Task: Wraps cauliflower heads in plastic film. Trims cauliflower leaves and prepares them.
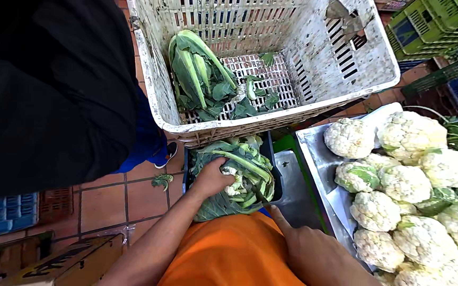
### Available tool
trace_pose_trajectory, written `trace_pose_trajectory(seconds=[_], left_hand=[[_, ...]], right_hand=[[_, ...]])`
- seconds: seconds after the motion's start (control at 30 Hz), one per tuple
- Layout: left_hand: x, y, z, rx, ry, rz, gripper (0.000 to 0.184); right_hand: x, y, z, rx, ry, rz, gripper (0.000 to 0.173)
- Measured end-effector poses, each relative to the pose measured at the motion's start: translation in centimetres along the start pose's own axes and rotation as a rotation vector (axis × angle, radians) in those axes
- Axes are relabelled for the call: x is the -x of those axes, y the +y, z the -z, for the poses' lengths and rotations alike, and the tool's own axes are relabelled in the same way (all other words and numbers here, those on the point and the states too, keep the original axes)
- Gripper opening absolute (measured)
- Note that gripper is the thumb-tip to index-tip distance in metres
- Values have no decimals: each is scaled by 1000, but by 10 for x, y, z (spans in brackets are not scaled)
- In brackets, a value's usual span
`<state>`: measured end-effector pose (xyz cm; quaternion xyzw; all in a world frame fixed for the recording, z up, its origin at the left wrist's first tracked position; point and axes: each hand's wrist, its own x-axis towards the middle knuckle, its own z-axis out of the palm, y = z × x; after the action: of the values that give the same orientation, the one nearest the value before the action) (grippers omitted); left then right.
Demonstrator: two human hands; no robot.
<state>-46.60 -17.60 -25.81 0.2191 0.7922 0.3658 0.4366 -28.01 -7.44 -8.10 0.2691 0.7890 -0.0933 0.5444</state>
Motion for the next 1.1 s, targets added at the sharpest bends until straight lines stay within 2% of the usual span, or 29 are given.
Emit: trace_pose_trajectory(seconds=[0.13,0.27,0.4,0.57,0.7,0.83,0.97,1.1], left_hand=[[-1,14,9,-77,29,25,53],[5,15,-2,-104,98,13,51],[10,16,-9,-112,109,31,52],[14,16,-12,-138,168,19,57],[18,3,-13,-93,206,-31,64],[22,-4,-14,-41,210,-22,64],[24,-2,-16,-24,235,-12,63],[29,-1,-19,-17,230,20,65]], right_hand=[[2,11,7,-28,-27,69,75],[12,18,13,-51,-74,79,77],[26,25,6,-55,-79,67,74],[17,41,6,-177,-66,155,74],[16,64,10,-458,-40,247,72],[15,79,0,-1019,-217,312,68],[3,71,-29,-1385,-262,270,64],[-3,61,-52,-1607,-192,259,58]])
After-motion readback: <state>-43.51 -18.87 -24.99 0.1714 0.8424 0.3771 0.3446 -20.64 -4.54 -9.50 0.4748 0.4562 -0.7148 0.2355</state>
